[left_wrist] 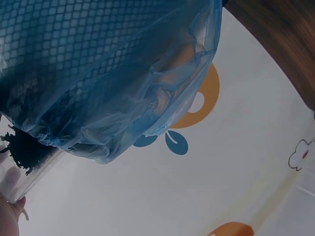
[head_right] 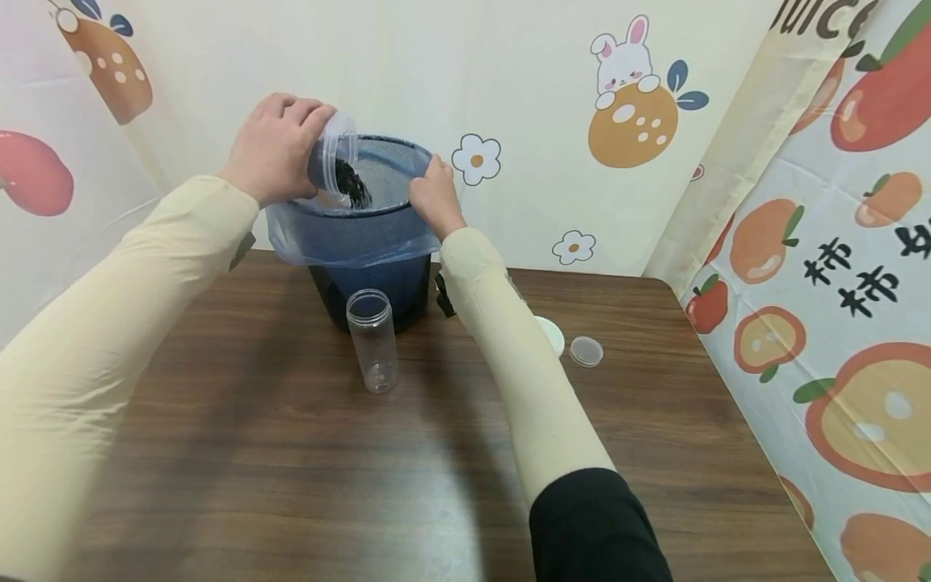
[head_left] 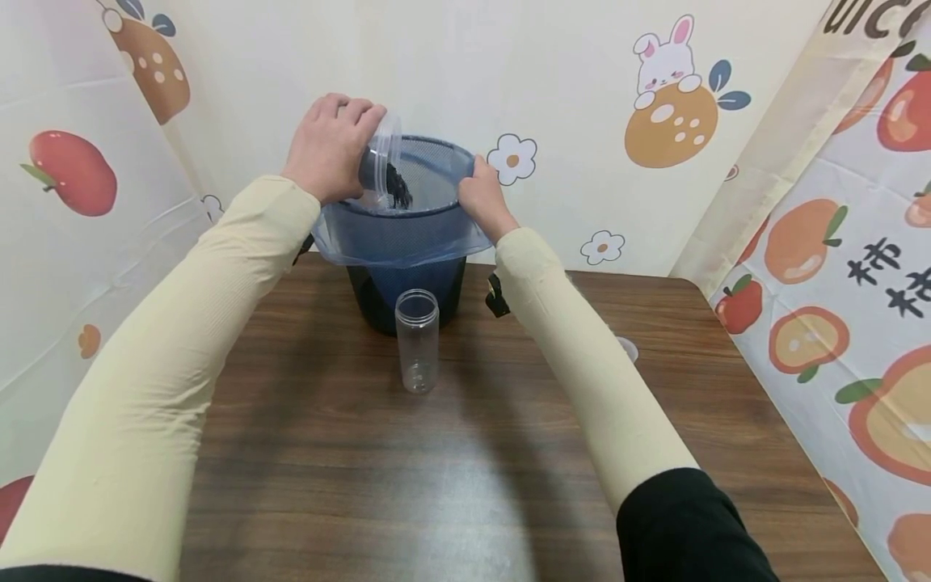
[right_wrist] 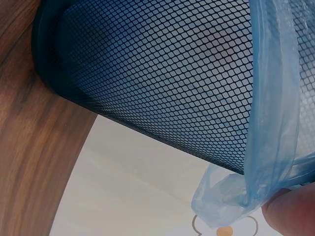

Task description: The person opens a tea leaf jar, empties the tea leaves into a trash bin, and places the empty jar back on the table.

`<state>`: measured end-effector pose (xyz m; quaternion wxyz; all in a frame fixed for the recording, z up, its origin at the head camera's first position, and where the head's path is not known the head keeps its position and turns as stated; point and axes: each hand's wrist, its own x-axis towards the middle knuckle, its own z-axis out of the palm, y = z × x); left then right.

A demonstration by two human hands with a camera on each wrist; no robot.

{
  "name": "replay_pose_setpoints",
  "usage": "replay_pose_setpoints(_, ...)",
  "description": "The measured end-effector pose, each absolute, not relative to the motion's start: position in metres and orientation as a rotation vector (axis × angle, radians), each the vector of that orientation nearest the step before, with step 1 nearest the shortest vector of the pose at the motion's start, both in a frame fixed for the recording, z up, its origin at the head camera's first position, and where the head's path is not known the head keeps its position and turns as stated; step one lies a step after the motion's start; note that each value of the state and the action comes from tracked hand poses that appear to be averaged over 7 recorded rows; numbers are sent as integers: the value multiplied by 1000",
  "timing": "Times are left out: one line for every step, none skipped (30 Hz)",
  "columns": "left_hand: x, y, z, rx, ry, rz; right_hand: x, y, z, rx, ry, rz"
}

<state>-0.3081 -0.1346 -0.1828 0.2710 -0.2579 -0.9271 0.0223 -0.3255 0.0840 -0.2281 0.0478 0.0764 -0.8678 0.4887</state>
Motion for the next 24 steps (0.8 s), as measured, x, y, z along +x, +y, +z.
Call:
replay_pose_setpoints(-308,-135,-183,-696,-2497,58,-325,84,-228,233,-2649,1487)
replay_pose_setpoints(-308,-135,-183,-695,-2495,59,-326,84,-228,234,-2651,1488)
replay_pose_setpoints(-308,-135,-184,-695,-2494,58,-326,84,-228,233,-2652,1488)
replay_pose_setpoints(-308,-135,-184,-698,-2488,58,-326,84,-228,233,-2654,1491)
replay_pose_setpoints(-309,-135,-184,-699,-2484,58,-326,84,-228,231,-2654,1492)
replay_pose_setpoints(-309,-134,-184,-701,-2479,58,-326,84,-228,228,-2654,1498)
replay_pose_setpoints(-309,-134,-185,-704,-2474,57,-326,84,-228,226,-2653,1506)
replay_pose_setpoints(-310,-134,-185,-708,-2468,58,-326,84,-228,223,-2652,1514)
replay_pose_setpoints(-310,-134,-185,-711,-2462,58,-326,84,-229,219,-2652,1521)
replay_pose_setpoints(-311,-134,-185,-715,-2455,60,-326,84,-229,217,-2651,1527)
replay_pose_setpoints(-311,-134,-185,-718,-2450,62,-326,84,-229,214,-2651,1532)
replay_pose_setpoints(-311,-134,-185,-722,-2444,63,-326,84,-229,213,-2650,1533)
replay_pose_setpoints(-312,-135,-186,-726,-2440,65,-326,83,-230,214,-2649,1531)
replay_pose_setpoints(-312,-135,-186,-728,-2437,67,-326,83,-230,214,-2649,1528)
replay_pose_setpoints(-312,-135,-186,-731,-2435,69,-326,83,-230,212,-2651,1524)
replay_pose_setpoints(-313,-135,-186,-734,-2434,69,-326,83,-230,212,-2651,1521)
replay_pose_setpoints(-313,-135,-186,-736,-2434,71,-326,83,-231,212,-2651,1521)
replay_pose_setpoints(-313,-135,-186,-737,-2434,74,-326,83,-231,214,-2647,1523)
replay_pose_setpoints(-313,-136,-186,-738,-2435,77,-327,82,-231,215,-2642,1527)
replay_pose_setpoints(-314,-136,-186,-739,-2435,81,-327,82,-231,214,-2643,1530)
replay_pose_setpoints(-314,-136,-186,-739,-2435,84,-327,82,-231,214,-2641,1533)
replay_pose_setpoints(-314,-136,-186,-740,-2434,88,-327,82,-232,216,-2638,1533)
replay_pose_setpoints(-314,-136,-186,-740,-2435,94,-327,81,-232,218,-2635,1532)
replay_pose_setpoints(-314,-136,-186,-743,-2434,100,-327,81,-232,218,-2634,1528)
